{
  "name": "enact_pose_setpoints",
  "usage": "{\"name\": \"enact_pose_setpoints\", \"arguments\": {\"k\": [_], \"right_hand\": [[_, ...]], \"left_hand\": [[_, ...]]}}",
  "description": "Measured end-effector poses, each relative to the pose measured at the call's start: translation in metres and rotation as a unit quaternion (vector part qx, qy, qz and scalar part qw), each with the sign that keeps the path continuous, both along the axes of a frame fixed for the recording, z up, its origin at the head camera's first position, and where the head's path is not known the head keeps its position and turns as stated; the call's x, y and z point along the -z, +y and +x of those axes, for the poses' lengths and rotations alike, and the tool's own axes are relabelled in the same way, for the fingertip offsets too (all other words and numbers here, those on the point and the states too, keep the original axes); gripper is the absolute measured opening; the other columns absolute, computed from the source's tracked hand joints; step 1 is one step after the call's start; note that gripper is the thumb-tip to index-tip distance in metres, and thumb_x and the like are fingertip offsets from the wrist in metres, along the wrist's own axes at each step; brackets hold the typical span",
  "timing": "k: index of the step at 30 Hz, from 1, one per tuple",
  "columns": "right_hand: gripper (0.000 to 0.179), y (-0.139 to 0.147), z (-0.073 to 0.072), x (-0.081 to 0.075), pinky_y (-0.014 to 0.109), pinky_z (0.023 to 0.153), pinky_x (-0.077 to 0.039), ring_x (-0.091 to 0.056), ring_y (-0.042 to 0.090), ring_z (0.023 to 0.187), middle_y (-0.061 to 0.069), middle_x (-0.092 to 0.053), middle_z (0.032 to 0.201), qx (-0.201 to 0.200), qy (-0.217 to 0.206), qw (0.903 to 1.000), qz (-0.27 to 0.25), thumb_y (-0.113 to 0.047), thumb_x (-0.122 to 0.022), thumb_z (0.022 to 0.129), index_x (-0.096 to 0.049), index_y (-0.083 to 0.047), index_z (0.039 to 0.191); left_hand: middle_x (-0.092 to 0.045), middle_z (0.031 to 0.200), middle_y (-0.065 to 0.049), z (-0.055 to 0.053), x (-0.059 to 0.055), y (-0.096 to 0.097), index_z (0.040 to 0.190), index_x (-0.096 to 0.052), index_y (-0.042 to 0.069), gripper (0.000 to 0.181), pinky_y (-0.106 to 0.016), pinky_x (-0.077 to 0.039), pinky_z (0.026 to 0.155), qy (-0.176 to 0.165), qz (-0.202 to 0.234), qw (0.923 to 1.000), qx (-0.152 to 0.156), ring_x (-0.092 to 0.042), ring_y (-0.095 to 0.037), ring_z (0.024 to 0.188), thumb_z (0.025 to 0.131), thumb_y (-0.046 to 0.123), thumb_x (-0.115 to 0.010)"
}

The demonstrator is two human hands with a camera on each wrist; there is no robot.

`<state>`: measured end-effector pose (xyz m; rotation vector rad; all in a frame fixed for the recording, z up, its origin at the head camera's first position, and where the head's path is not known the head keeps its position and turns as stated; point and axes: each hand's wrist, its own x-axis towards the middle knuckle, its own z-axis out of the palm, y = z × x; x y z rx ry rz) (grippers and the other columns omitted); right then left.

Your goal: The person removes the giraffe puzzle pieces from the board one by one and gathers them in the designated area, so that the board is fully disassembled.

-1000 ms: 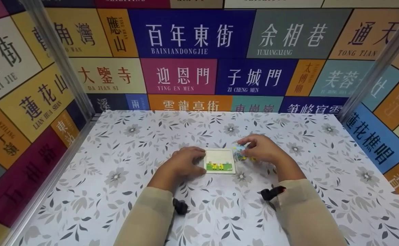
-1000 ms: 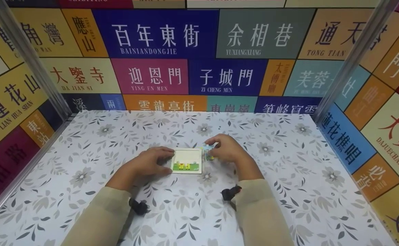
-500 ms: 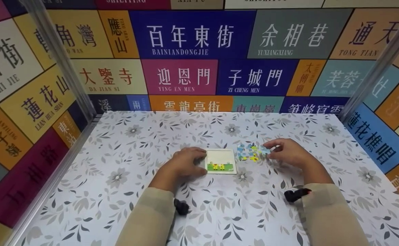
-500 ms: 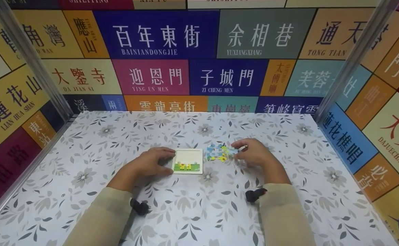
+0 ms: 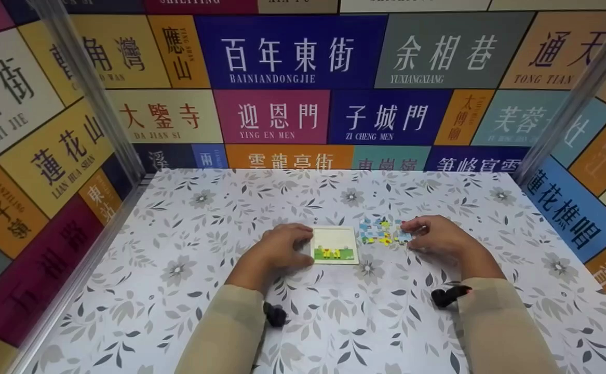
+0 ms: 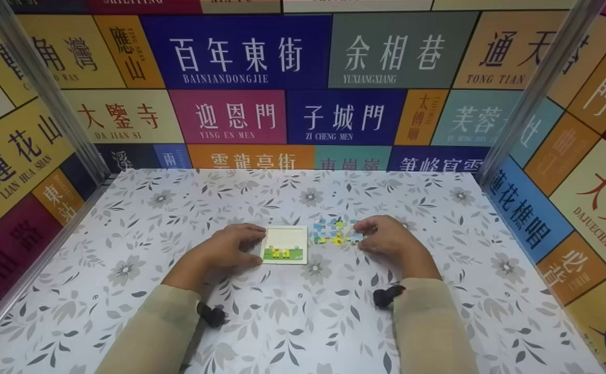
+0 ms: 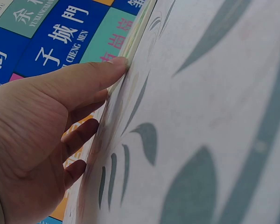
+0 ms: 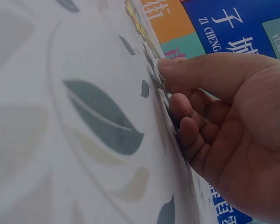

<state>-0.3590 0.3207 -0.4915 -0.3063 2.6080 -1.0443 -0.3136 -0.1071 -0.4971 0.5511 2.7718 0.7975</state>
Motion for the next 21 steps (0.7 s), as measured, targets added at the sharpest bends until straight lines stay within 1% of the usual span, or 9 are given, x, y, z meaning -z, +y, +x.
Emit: {"name": "enact_pose_setpoints", "arguments": {"k": [4,9,12,16,19,21], "right_hand": [[0.051,0.0,-0.001,0.001,0.028,0.088,-0.053,-0.064,0.023,0.114,0.011,-0.065,0.151,-0.005,0.012,0.9998,0.013,-0.023,-0.085,0.091,-0.071,-0.016,0.14],[0.051,0.001,-0.001,0.002,0.031,0.089,-0.052,-0.062,0.024,0.113,0.01,-0.069,0.144,0.003,0.01,0.9996,0.026,-0.024,-0.085,0.091,-0.071,-0.018,0.139],[0.053,0.0,-0.001,0.0,0.031,0.086,-0.055,-0.063,0.025,0.112,0.01,-0.071,0.143,0.014,0.003,0.9996,0.023,-0.023,-0.086,0.089,-0.07,-0.019,0.14],[0.055,-0.003,0.001,-0.006,0.03,0.081,-0.059,-0.065,0.024,0.109,0.015,-0.07,0.139,0.02,0.001,0.9998,0.006,-0.021,-0.086,0.089,-0.069,-0.016,0.141],[0.053,-0.011,0.001,-0.01,0.032,0.079,-0.06,-0.067,0.023,0.106,0.017,-0.069,0.136,0.009,0.009,0.9999,-0.007,-0.021,-0.084,0.091,-0.068,-0.013,0.141],[0.051,-0.02,0.0,-0.012,0.033,0.077,-0.06,-0.067,0.023,0.104,0.016,-0.069,0.134,0.0,0.015,0.9999,-0.007,-0.024,-0.083,0.093,-0.069,-0.013,0.14]], "left_hand": [[-0.053,0.162,0.016,0.0,-0.001,0.0,0.15,-0.063,0.028,0.066,-0.054,-0.023,0.134,-0.015,0.003,0.9999,-0.009,-0.038,-0.02,0.159,0.089,0.041,-0.084],[-0.052,0.162,0.017,0.0,-0.001,0.0,0.151,-0.063,0.028,0.066,-0.053,-0.024,0.133,-0.018,0.003,0.9998,-0.01,-0.038,-0.02,0.159,0.089,0.041,-0.084],[-0.052,0.162,0.017,0.0,0.0,0.0,0.15,-0.063,0.028,0.066,-0.053,-0.024,0.133,-0.017,0.005,0.9998,-0.009,-0.038,-0.02,0.158,0.089,0.041,-0.085],[-0.052,0.162,0.017,0.0,0.001,0.0,0.15,-0.063,0.029,0.066,-0.054,-0.023,0.134,-0.019,0.008,0.9997,-0.012,-0.038,-0.02,0.159,0.089,0.041,-0.085],[-0.052,0.162,0.017,0.0,0.002,0.0,0.15,-0.064,0.029,0.065,-0.054,-0.023,0.134,-0.014,0.008,0.9998,-0.011,-0.037,-0.02,0.159,0.089,0.041,-0.084],[-0.052,0.162,0.018,0.0,0.003,-0.001,0.15,-0.064,0.029,0.065,-0.054,-0.023,0.134,-0.015,0.009,0.9998,-0.014,-0.037,-0.021,0.159,0.089,0.04,-0.084]]}}
